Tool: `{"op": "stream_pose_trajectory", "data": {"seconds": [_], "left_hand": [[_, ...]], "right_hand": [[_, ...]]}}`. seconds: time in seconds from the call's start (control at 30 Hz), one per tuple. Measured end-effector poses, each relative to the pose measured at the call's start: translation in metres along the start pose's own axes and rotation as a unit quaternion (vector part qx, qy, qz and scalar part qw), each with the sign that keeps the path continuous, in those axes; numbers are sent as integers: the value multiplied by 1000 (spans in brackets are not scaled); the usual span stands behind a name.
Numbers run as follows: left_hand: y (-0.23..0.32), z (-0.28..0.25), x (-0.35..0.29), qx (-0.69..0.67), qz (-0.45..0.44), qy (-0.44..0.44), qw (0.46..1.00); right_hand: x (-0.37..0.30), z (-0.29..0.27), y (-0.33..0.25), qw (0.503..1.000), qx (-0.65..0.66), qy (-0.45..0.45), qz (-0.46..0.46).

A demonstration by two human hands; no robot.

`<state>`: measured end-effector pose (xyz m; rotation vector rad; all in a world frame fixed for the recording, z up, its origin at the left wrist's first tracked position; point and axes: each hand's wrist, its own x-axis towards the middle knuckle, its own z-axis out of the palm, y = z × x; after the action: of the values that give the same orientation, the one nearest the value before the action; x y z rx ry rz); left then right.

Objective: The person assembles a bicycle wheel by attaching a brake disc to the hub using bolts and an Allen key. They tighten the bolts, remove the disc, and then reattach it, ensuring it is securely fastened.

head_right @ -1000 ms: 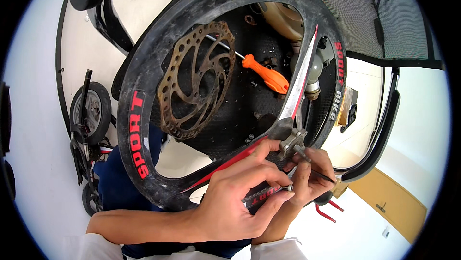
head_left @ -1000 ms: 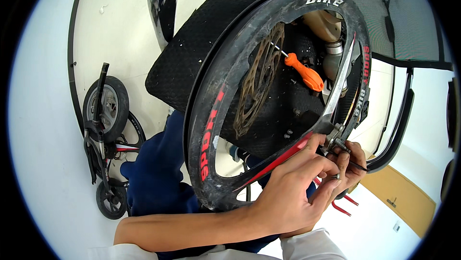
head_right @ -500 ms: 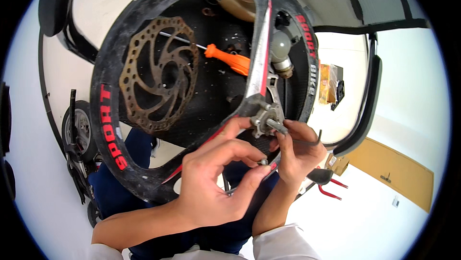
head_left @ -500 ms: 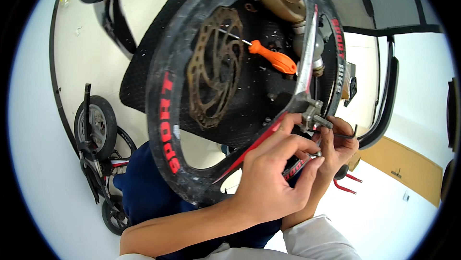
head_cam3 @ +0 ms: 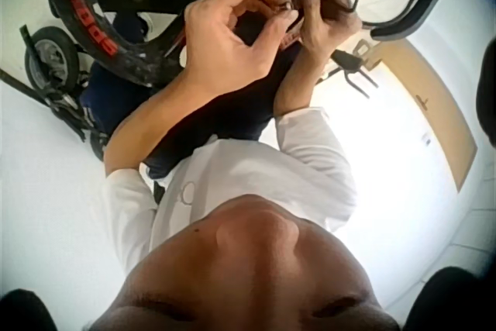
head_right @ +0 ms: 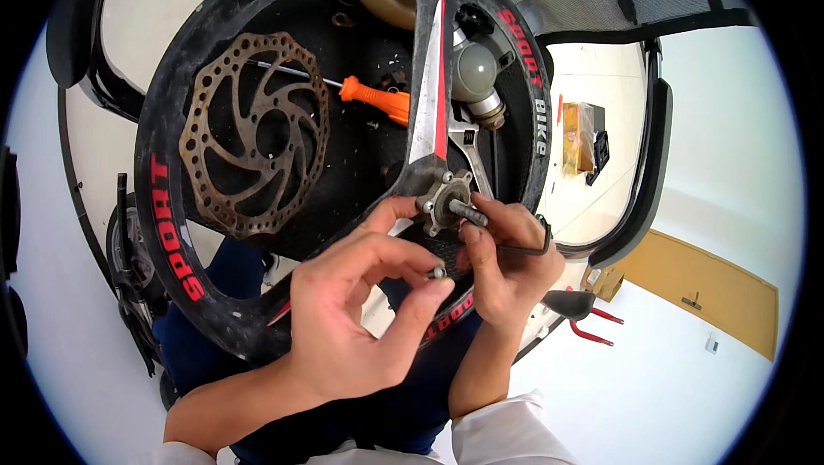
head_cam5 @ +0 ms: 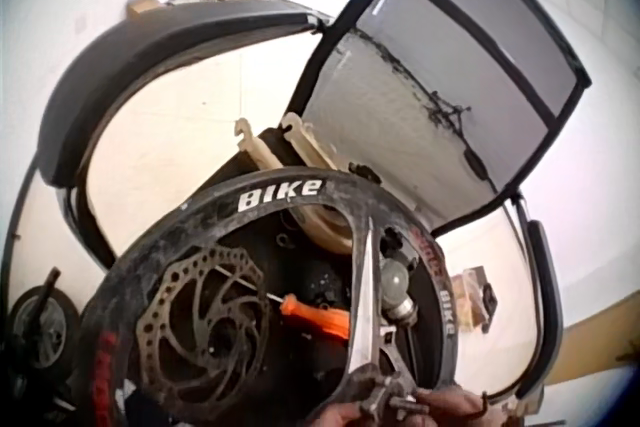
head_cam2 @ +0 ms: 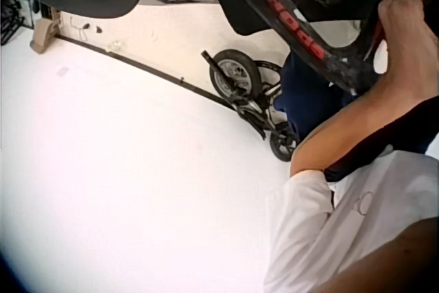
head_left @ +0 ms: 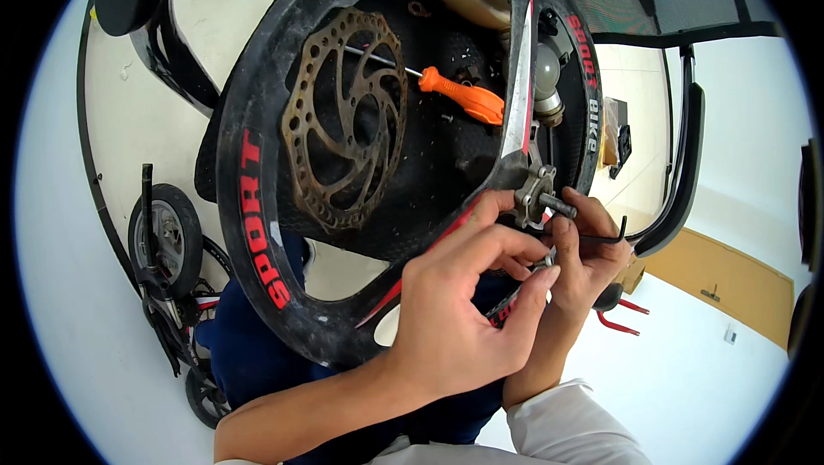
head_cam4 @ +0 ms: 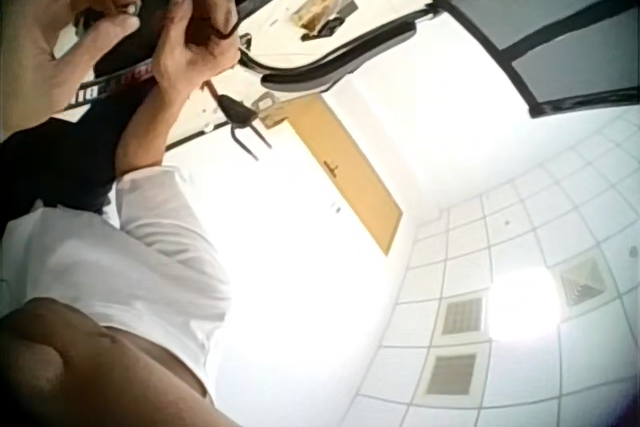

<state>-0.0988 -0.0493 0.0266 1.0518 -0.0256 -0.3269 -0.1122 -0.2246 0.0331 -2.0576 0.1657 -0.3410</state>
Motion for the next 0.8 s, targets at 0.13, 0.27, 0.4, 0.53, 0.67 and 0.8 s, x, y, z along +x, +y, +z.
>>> {"op": "stream_pose_trajectory", "data": {"seconds": [0.13, 0.27, 0.4, 0.53, 0.67, 0.8], "left_hand": [[-8, -8, 16, 36, 45, 58, 997], [3, -22, 27, 79, -9, 50, 996], [8, -30, 34, 113, -50, 40, 992], [10, -36, 38, 181, -22, 32, 983], [1, -47, 40, 372, 141, 14, 917], [-7, -48, 37, 415, 221, 21, 883]], "right_hand": [[3, -5, 9, 994, 93, 28, 44], [9, -4, 12, 983, 127, 58, 117], [14, 0, 17, 974, 166, 59, 145], [21, -3, 24, 945, 272, 55, 174], [24, -6, 33, 936, 297, 55, 182], [24, -14, 35, 938, 288, 48, 187]]}}
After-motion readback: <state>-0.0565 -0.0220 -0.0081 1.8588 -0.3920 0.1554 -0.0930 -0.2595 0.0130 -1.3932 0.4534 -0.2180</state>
